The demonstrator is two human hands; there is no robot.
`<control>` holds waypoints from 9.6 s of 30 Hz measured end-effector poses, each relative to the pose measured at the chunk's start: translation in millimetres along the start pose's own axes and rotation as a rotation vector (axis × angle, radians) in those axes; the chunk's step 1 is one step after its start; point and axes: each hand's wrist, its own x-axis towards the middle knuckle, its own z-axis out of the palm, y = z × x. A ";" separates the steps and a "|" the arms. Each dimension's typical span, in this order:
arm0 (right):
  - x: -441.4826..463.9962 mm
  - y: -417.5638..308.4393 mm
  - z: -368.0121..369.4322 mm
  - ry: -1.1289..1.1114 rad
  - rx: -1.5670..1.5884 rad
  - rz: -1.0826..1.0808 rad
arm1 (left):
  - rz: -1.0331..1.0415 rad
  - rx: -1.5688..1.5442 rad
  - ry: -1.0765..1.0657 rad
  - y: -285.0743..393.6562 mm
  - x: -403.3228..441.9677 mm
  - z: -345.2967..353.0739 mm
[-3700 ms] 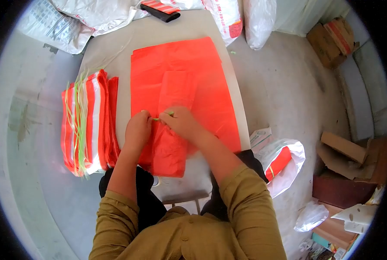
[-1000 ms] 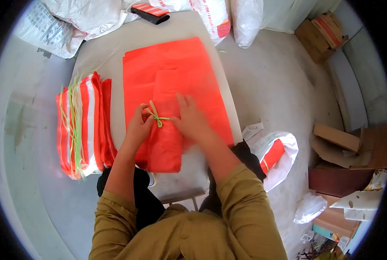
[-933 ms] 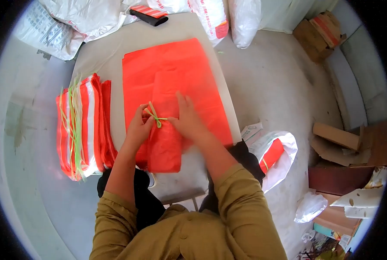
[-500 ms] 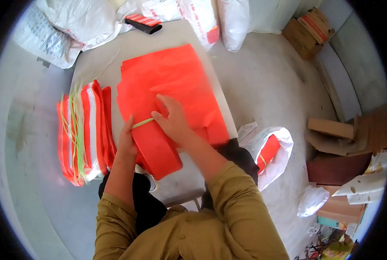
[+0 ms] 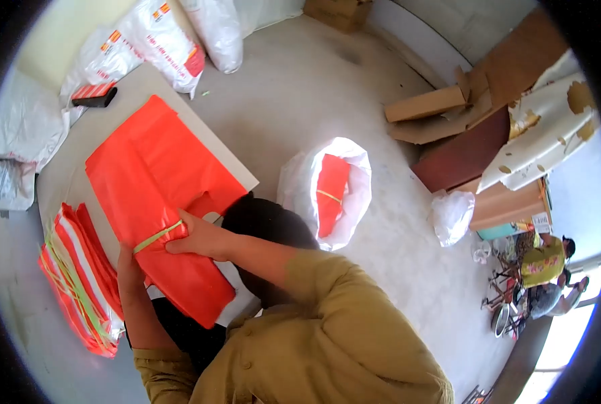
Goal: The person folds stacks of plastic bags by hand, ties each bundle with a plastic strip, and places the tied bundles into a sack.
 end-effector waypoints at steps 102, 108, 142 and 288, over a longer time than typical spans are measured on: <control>-54.5 8.0 -213.6 0.832 -0.580 -0.334 | 0.067 1.280 0.127 40.7 -9.1 26.4; 38.7 -29.6 -59.1 -0.002 -1.353 -0.249 | 0.128 1.477 0.128 36.9 -18.0 6.0; 124.6 -0.9 -74.8 -0.342 -1.645 -0.334 | 0.150 1.776 0.264 24.4 41.2 19.0; 83.6 -5.3 -53.6 -0.074 -0.691 0.175 | 0.912 0.978 -0.135 9.2 5.9 206.7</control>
